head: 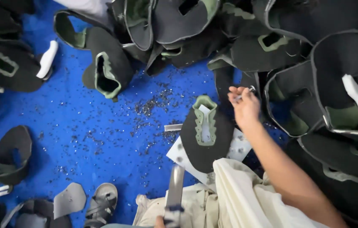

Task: The person trims excess material from shoe upper components using a handheld knife.

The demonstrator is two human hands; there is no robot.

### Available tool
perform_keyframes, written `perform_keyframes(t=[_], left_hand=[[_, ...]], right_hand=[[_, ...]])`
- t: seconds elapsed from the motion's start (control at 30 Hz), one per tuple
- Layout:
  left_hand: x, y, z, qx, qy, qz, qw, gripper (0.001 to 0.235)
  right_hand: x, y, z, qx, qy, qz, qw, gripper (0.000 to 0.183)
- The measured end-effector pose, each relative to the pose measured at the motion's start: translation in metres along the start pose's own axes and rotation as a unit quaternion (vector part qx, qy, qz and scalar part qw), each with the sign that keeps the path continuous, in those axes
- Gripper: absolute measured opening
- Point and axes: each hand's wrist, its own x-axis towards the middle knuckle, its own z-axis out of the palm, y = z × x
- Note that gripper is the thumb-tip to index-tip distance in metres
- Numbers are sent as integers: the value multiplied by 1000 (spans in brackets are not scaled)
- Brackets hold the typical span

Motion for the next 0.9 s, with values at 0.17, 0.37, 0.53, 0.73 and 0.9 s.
perform_keyframes(t=[0.17, 0.37, 0.53, 0.73, 0.9], left_hand=[[-6, -12, -24, 238, -4, 93, 967, 63], [195, 65, 76, -105, 36, 52, 993, 52], [289, 58, -17, -371, 376, 116, 841, 40], [359, -51, -31, -35, 326, 112, 938, 67], [280, -20, -38, 124, 209, 104, 965, 25]], right_hand=[[7, -4, -70, -335, 7, 76, 939, 25], [0, 16, -87, -516, 10, 127, 847, 36], [-13, -10, -56, -305, 27, 188, 933, 33], [-23, -13, -38, -282, 41, 176, 942, 24], [-51, 4, -11, -268, -40, 177, 946, 24]])
